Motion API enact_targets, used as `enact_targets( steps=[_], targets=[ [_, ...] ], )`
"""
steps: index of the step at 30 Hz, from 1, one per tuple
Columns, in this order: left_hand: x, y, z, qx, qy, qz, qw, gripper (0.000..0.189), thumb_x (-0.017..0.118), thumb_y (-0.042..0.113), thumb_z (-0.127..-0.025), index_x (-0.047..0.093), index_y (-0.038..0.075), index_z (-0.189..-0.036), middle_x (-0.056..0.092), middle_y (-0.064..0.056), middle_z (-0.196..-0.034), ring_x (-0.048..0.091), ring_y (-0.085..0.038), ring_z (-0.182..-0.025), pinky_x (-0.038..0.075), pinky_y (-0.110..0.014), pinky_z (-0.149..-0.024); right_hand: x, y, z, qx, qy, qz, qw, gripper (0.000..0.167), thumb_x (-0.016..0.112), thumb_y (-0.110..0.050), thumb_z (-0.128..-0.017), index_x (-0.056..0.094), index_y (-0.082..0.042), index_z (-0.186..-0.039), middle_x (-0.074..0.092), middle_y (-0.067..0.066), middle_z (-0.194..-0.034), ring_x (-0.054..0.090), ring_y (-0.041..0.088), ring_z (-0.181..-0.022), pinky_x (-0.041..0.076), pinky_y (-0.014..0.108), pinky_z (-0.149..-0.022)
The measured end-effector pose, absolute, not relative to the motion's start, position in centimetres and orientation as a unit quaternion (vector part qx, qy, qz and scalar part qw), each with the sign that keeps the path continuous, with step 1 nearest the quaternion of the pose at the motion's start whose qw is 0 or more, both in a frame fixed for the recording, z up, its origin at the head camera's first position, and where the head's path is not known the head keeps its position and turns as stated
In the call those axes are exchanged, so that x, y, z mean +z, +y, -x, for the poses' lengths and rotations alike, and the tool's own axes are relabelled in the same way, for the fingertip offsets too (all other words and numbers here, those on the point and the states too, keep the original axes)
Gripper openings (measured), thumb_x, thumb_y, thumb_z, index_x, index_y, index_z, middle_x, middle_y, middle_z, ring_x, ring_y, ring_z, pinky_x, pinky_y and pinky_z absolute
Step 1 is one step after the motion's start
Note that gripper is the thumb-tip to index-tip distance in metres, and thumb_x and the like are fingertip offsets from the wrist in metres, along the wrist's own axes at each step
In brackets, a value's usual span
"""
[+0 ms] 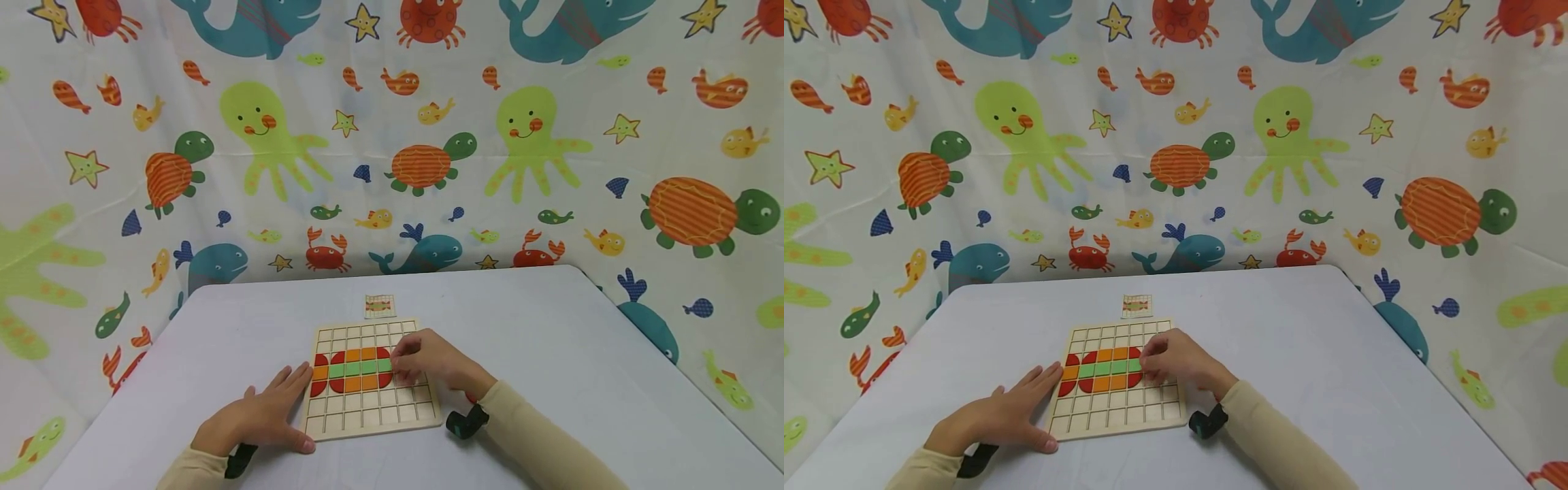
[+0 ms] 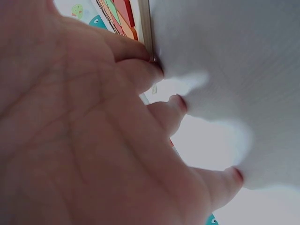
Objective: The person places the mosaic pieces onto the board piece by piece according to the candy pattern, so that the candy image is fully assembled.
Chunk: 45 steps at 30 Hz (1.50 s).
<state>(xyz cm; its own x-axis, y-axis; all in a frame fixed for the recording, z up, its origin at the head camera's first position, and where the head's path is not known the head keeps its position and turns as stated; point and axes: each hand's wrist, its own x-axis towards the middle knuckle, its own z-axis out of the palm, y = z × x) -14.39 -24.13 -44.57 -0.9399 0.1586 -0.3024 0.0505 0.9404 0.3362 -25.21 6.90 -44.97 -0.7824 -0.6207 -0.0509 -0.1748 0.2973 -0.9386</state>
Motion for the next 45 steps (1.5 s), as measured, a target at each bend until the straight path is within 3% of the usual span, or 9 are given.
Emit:
enact_targets(
  steps=[10, 21, 26, 32, 45],
  targets=[
    [-44.5, -24.2, 14.2, 0.155, 0.972, -0.061, 0.163, 0.127, 0.096, 0.054, -0.071, 0.032, 0.004, -0.167, 0.024, -0.022, -0.174, 0.012, -0.052, -0.159, 0.007, -0.091, -0.108, -42.7, 11.5, 26.9, -0.514, 0.792, 0.272, 0.183, 0.028, 0.072, -0.018, -0.102, 0.072, 0.006, -0.116, 0.075, 0.014, -0.100, 0.071, 0.025, -0.088, 0.061, 0.036, -0.083],
    [-44.6, -24.1, 14.4, 0.164, 0.970, -0.057, 0.170, 0.127, 0.096, 0.056, -0.070, 0.032, 0.005, -0.168, 0.024, -0.019, -0.175, 0.012, -0.050, -0.159, 0.006, -0.090, -0.109, -43.2, 16.0, 27.4, -0.454, 0.824, 0.279, 0.192, 0.022, 0.073, -0.015, -0.101, 0.073, -0.001, -0.119, 0.073, 0.013, -0.109, 0.067, 0.029, -0.096, 0.059, 0.039, -0.087],
    [-44.6, -24.3, 14.4, 0.162, 0.971, -0.058, 0.168, 0.127, 0.096, 0.055, -0.071, 0.032, 0.005, -0.168, 0.024, -0.020, -0.175, 0.012, -0.051, -0.159, 0.006, -0.090, -0.108, -43.6, 17.7, 27.4, -0.387, 0.839, 0.327, 0.196, 0.017, 0.071, -0.009, -0.100, 0.075, -0.007, -0.117, 0.072, 0.005, -0.105, 0.064, 0.025, -0.097, 0.056, 0.039, -0.088],
    [-44.5, -24.1, 14.2, 0.165, 0.970, -0.055, 0.167, 0.126, 0.097, 0.054, -0.071, 0.031, 0.004, -0.168, 0.024, -0.020, -0.174, 0.012, -0.051, -0.159, 0.006, -0.090, -0.109, -43.6, 19.0, 27.4, -0.346, 0.836, 0.363, 0.222, 0.024, 0.071, 0.001, -0.094, 0.076, -0.008, -0.116, 0.069, 0.003, -0.102, 0.059, 0.024, -0.096, 0.053, 0.038, -0.086],
    [-44.5, -24.0, 14.3, 0.172, 0.970, -0.052, 0.166, 0.128, 0.097, 0.056, -0.069, 0.033, 0.005, -0.168, 0.025, -0.019, -0.175, 0.012, -0.049, -0.160, 0.005, -0.090, -0.109, -44.6, 18.6, 27.7, -0.306, 0.855, 0.356, 0.220, 0.025, 0.081, -0.002, -0.090, 0.073, -0.015, -0.110, 0.061, 0.001, -0.100, 0.055, 0.024, -0.099, 0.051, 0.034, -0.081]
  ],
)
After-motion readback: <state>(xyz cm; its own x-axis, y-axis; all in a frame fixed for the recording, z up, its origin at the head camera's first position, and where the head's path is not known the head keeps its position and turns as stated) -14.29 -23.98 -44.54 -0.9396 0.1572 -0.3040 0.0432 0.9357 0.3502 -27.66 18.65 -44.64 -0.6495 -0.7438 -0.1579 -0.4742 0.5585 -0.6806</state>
